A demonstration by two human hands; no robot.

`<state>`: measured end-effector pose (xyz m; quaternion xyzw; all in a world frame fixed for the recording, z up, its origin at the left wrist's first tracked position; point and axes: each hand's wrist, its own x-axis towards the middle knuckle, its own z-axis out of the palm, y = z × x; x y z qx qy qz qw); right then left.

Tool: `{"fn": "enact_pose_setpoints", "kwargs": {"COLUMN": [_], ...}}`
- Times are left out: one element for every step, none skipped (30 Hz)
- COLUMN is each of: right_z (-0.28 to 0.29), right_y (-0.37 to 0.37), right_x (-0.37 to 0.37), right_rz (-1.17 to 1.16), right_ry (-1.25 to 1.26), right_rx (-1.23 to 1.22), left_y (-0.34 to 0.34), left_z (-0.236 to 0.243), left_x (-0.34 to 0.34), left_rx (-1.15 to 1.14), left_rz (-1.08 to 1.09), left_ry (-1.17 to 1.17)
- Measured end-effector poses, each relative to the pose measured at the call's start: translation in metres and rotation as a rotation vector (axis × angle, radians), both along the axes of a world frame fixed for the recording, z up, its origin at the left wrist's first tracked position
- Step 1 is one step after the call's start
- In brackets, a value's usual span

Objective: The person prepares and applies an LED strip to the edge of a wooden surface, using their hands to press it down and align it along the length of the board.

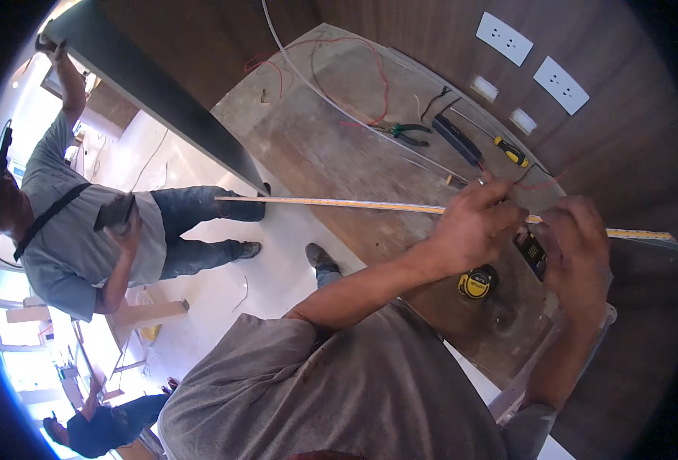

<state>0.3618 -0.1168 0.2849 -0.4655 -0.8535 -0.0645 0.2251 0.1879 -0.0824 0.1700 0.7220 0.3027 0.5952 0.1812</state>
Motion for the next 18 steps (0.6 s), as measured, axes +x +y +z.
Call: {"fn": "enact_pose_setpoints", "kwargs": {"right_z": [0.006,0.011,0.014,0.016,0.017,0.019,0.021,0.02,0.018,0.017,0.017,0.017,0.017,0.017,0.018,0.019,0.018,0.016], "right_y": [-0.003,-0.004,-0.004,-0.004,-0.005,-0.006,-0.007,-0.008,-0.008,-0.009,-0.01,-0.011,-0.011,-0.013,-0.015,-0.017,-0.017,-0.018], "right_x": [0.003,0.007,0.011,0.014,0.017,0.019,0.021,0.024,0.027,0.029,0.031,0.033,0.034,0.037,0.041,0.045,0.047,0.05], "right_rz": [0.018,0.02,0.05,0.08,0.075,0.103,0.131,0.128,0.121,0.114,0.114,0.099,0.085,0.085,0.066,0.049,0.057,0.052], "right_ry": [-0.001,-0.002,-0.013,-0.024,-0.026,-0.022,-0.019,-0.017,-0.021,-0.025,-0.023,-0.022,-0.022,-0.017,-0.017,-0.015,-0.008,0.0], "right_rx": [-0.001,0.001,0.001,0.0,0.003,0.016,0.029,0.03,0.034,0.039,0.038,0.03,0.022,0.026,0.027,0.03,0.043,0.028], "left_y": [-0.002,-0.002,-0.002,-0.003,-0.004,-0.004,-0.005,-0.006,-0.006,-0.005,-0.006,-0.006,-0.005,-0.006,-0.007,-0.008,-0.008,-0.009], "left_z": [0.0,0.001,0.001,0.0,-0.001,-0.001,-0.001,0.0,0.001,0.001,0.001,0.001,0.002,0.005,0.007,0.009,0.008,0.009], "left_x": [0.006,0.012,0.017,0.021,0.025,0.03,0.033,0.034,0.035,0.038,0.04,0.042,0.043,0.045,0.046,0.049,0.051,0.052], "left_rx": [0.002,0.02,0.037,0.038,0.037,0.035,0.038,0.03,0.021,0.023,0.029,0.036,0.037,0.02,0.004,0.011,0.012,0.015], "left_rz": [0.002,0.008,0.013,0.016,0.018,0.021,0.017,-0.001,-0.02,-0.024,-0.021,-0.019,-0.019,-0.043,-0.065,-0.061,-0.072,-0.08], "left_ry": [-0.002,-0.019,-0.035,-0.034,-0.052,-0.069,-0.07,-0.077,-0.083,-0.082,-0.083,-0.084,-0.083,-0.072,-0.061,-0.055,-0.051,-0.046]}}
